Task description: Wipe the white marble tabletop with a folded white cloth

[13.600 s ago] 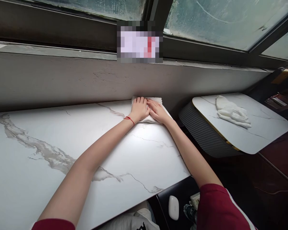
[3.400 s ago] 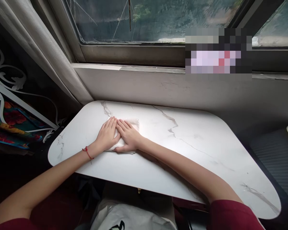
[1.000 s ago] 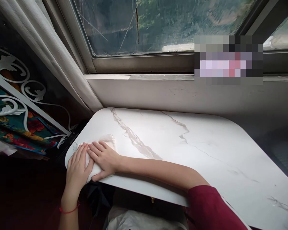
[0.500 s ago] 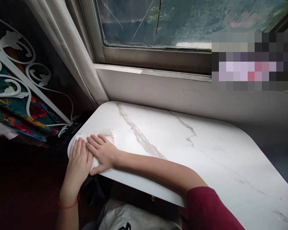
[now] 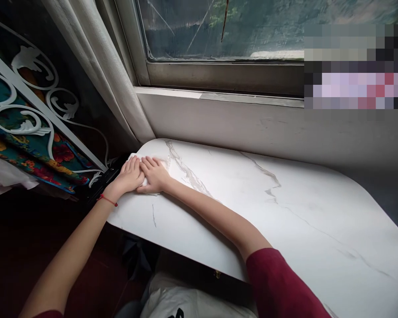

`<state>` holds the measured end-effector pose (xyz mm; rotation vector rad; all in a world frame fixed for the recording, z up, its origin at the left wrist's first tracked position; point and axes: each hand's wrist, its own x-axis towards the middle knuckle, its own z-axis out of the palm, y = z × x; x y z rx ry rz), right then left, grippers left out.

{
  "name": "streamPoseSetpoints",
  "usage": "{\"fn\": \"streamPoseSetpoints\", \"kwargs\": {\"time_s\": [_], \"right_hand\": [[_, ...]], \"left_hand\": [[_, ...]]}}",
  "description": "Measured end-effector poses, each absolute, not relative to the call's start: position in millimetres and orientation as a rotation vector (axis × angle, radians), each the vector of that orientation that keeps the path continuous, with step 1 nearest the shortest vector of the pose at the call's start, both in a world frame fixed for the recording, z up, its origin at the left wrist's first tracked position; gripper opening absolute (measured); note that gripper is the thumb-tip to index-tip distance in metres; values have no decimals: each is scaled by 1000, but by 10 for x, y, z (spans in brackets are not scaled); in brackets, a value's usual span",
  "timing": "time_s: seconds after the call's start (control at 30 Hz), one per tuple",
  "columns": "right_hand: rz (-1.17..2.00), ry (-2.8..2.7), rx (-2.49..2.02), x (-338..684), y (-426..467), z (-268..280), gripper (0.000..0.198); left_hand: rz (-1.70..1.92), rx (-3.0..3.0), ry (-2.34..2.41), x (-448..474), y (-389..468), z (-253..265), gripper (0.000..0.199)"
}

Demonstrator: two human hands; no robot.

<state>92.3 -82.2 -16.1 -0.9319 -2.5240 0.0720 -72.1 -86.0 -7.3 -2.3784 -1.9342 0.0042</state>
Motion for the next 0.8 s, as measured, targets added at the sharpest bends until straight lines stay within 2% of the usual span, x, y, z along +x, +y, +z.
{"fn": "streamPoseSetpoints", "kwargs": {"time_s": [0.33,0.8], "right_hand": [[22,-2417,-1116,1266,-147,-221,91],[-27,-2415,-1133,1393,249,-245,91]], "left_hand": [[-6,-2457,-1865,-312,84,-91,68],[-148,-2475,-1796,-172,424,-112,62]]}}
